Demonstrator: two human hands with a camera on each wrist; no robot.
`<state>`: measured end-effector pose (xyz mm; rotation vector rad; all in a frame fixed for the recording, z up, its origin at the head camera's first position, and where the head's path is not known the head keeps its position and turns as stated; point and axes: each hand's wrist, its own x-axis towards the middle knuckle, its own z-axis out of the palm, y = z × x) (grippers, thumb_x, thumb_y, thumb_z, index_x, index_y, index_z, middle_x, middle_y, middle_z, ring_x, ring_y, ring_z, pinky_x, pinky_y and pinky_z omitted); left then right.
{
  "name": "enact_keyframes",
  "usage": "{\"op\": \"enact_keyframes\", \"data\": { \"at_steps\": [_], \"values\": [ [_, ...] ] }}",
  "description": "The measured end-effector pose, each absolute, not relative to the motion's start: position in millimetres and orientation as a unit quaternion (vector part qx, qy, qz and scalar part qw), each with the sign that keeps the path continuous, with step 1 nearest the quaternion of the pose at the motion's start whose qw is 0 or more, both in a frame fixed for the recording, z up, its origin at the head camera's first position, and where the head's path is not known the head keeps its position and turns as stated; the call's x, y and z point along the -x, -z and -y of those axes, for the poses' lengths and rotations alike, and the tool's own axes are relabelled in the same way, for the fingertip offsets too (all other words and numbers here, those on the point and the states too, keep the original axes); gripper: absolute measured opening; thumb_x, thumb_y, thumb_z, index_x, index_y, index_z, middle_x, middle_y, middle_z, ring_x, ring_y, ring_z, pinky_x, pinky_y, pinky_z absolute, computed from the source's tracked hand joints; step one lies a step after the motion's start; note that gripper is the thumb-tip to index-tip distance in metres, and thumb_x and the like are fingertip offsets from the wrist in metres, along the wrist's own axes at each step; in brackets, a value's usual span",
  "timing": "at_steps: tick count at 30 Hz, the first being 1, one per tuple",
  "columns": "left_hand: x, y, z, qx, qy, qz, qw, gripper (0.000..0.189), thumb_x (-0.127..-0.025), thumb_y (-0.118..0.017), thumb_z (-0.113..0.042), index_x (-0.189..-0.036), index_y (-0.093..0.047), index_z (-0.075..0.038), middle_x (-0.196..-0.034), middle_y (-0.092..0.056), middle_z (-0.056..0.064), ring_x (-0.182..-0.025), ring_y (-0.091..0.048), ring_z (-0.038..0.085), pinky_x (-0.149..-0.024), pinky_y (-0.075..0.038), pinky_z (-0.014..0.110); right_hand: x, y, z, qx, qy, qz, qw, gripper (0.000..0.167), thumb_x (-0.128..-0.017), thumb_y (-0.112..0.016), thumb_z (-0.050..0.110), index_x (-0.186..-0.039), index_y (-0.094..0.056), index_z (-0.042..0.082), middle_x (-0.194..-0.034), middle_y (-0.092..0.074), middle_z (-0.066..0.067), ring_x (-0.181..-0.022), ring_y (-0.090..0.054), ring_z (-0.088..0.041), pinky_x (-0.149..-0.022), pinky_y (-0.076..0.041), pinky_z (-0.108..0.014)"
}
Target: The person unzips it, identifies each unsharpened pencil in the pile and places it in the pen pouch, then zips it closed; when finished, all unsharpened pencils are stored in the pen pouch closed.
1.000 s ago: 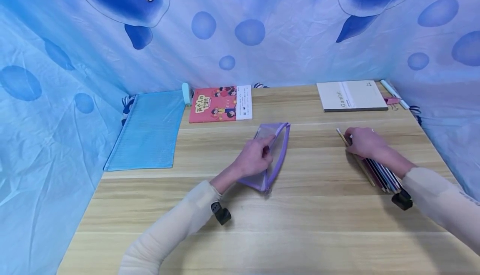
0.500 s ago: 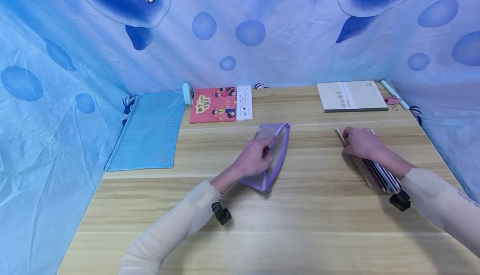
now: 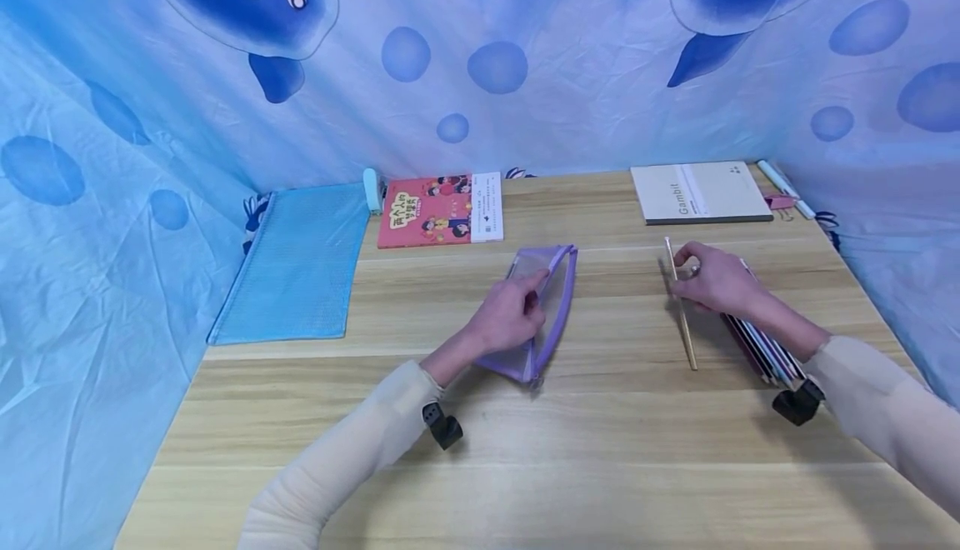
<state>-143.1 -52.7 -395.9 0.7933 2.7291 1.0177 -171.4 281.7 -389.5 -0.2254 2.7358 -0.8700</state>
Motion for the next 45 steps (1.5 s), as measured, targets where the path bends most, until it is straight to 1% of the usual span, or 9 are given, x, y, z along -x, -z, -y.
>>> {"op": "enact_keyframes", "data": {
  "at_steps": [3, 6, 11, 14, 21, 28, 33, 36, 45],
  "values": [
    [143.3, 396.4, 52.8, -0.262, -0.342, -0.901, 0.061, 0.065, -0.082, -0.061, 0.005, -0.145, -0.045, 0.007, -0.087, -0.060, 0.006, -0.077, -0.056, 0.017, -0.068, -0.049, 0.026, 169.4, 386.8, -277.2, 0.066, 0.346, -0.926, 0.138, 0.039, -0.089, -0.067, 0.013, -0.120, -0.047, -0.001, -0.055, -0.056, -0.004, -0.048, -0.057, -0.023, -0.042, -0.039, -0.029],
    [143.4, 396.7, 52.5, -0.262, -0.344, -0.900, 0.059, 0.064, -0.083, -0.061, 0.004, -0.144, -0.045, 0.008, -0.087, -0.060, 0.006, -0.078, -0.056, 0.017, -0.068, -0.049, 0.025, 168.1, 384.8, -271.5, 0.055, 0.406, -0.899, 0.155, 0.041, -0.090, -0.065, 0.010, -0.124, -0.044, -0.001, -0.059, -0.057, -0.007, -0.049, -0.056, -0.022, -0.042, -0.040, -0.028],
    [142.9, 396.2, 52.0, -0.263, -0.341, -0.901, 0.052, 0.062, -0.084, -0.061, 0.004, -0.143, -0.045, 0.010, -0.088, -0.059, 0.007, -0.076, -0.056, 0.017, -0.067, -0.049, 0.024, 166.0, 381.1, -260.6, 0.041, 0.496, -0.847, 0.185, 0.044, -0.091, -0.061, 0.005, -0.129, -0.039, -0.003, -0.074, -0.063, -0.012, -0.051, -0.054, -0.017, -0.044, -0.044, -0.028],
    [142.9, 395.7, 51.8, -0.265, -0.340, -0.901, 0.049, 0.061, -0.084, -0.061, 0.005, -0.142, -0.046, 0.011, -0.088, -0.059, 0.007, -0.075, -0.056, 0.017, -0.066, -0.049, 0.024, 164.7, 379.1, -254.0, 0.036, 0.523, -0.830, 0.192, 0.046, -0.094, -0.061, 0.005, -0.133, -0.037, -0.004, -0.081, -0.065, -0.011, -0.053, -0.054, -0.014, -0.044, -0.043, -0.027],
    [142.2, 395.0, 51.7, -0.256, -0.344, -0.901, 0.065, 0.062, -0.084, -0.062, 0.005, -0.143, -0.045, 0.010, -0.088, -0.059, 0.007, -0.076, -0.056, 0.017, -0.066, -0.050, 0.024, 163.4, 376.7, -238.1, 0.025, 0.548, -0.810, 0.208, 0.052, -0.096, -0.059, 0.004, -0.142, -0.037, -0.004, -0.083, -0.064, -0.010, -0.056, -0.055, -0.012, -0.045, -0.043, -0.025],
    [143.0, 394.9, 52.3, -0.257, -0.349, -0.898, 0.067, 0.064, -0.082, -0.062, 0.006, -0.144, -0.045, 0.009, -0.088, -0.060, 0.006, -0.077, -0.056, 0.017, -0.068, -0.050, 0.025, 162.4, 372.1, -218.7, -0.003, 0.606, -0.768, 0.207, 0.040, -0.096, -0.059, 0.004, -0.131, -0.040, -0.002, -0.077, -0.065, -0.005, -0.054, -0.055, -0.011, -0.044, -0.041, -0.023],
    [143.4, 394.8, 51.9, -0.264, -0.344, -0.899, 0.057, 0.063, -0.082, -0.062, 0.005, -0.143, -0.047, 0.009, -0.087, -0.061, 0.007, -0.078, -0.057, 0.017, -0.069, -0.050, 0.025, 162.8, 372.1, -206.0, -0.016, 0.665, -0.719, 0.200, 0.028, -0.095, -0.057, 0.002, -0.118, -0.040, 0.002, -0.083, -0.069, -0.002, -0.052, -0.053, -0.006, -0.043, -0.039, -0.020],
    [143.5, 394.4, 51.5, -0.268, -0.341, -0.900, 0.053, 0.063, -0.081, -0.061, 0.005, -0.142, -0.048, 0.009, -0.086, -0.061, 0.007, -0.077, -0.057, 0.018, -0.069, -0.050, 0.026, 162.9, 372.1, -197.4, -0.024, 0.688, -0.698, 0.200, 0.024, -0.095, -0.055, 0.000, -0.112, -0.040, 0.004, -0.082, -0.069, -0.001, -0.051, -0.052, -0.005, -0.042, -0.038, -0.018],
    [144.1, 393.8, 51.2, -0.273, -0.334, -0.901, 0.045, 0.060, -0.081, -0.061, 0.003, -0.140, -0.050, 0.009, -0.085, -0.061, 0.006, -0.077, -0.057, 0.018, -0.070, -0.050, 0.026, 163.9, 378.9, -170.5, -0.034, 0.713, -0.672, 0.199, 0.021, -0.094, -0.054, -0.001, -0.108, -0.039, 0.003, -0.083, -0.066, -0.003, -0.052, -0.050, -0.005, -0.042, -0.037, -0.017]
  ]
}}
